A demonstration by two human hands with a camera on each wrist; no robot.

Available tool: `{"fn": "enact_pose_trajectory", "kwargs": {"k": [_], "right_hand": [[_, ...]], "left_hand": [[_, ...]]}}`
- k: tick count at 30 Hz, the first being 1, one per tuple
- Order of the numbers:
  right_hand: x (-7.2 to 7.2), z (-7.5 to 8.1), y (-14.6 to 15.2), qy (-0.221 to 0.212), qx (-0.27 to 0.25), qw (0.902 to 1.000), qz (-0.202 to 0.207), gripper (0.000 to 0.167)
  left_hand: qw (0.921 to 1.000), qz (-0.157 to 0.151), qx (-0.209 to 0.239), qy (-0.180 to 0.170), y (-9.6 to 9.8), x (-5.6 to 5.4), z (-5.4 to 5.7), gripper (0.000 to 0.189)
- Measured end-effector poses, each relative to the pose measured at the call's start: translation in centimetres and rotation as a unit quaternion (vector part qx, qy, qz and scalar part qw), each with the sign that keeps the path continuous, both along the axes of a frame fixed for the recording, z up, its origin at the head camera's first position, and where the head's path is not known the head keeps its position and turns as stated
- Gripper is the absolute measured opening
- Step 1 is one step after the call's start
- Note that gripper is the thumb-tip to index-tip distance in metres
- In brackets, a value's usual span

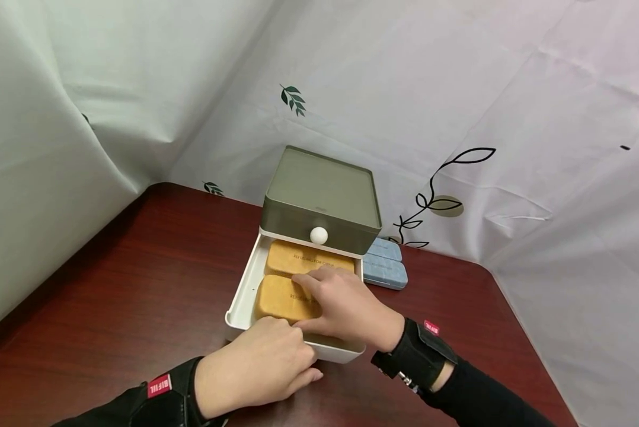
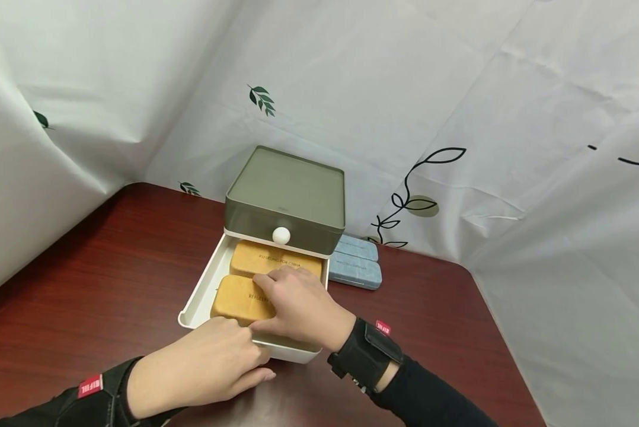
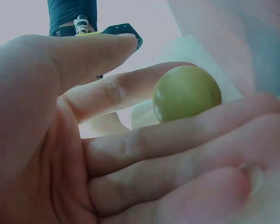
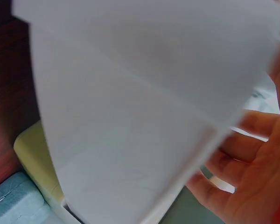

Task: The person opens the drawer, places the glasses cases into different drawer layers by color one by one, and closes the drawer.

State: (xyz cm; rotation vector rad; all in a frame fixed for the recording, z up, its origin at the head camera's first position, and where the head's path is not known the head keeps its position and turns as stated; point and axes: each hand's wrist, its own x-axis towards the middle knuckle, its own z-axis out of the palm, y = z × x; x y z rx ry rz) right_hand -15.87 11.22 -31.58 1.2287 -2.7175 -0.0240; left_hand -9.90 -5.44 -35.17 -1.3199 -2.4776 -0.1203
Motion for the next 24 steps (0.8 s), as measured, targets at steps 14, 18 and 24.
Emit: {"fn": "enact_pose_trajectory", "kwargs": {"k": [14, 18, 24], "right_hand": [[-0.45, -0.65, -1.0, 0.017, 0.048, 0.9987, -0.006, 0.054], [-0.33, -0.5, -1.02, 0.009, 0.048, 0.9988, 0.0, 0.055], [0.08, -0.06, -0.61, -0.037, 0.024, 0.9988, -0.022, 0.056]], "left_hand": [[0.9999, 0.004, -0.003, -0.009, 0.07, -0.07, 0.03, 0.036], [0.9999, 0.006, -0.004, -0.014, 0.06, -0.06, 0.01, 0.035], [0.9999, 0.004, -0.005, -0.011, 0.08, 0.03, 0.1, 0.036]]}}
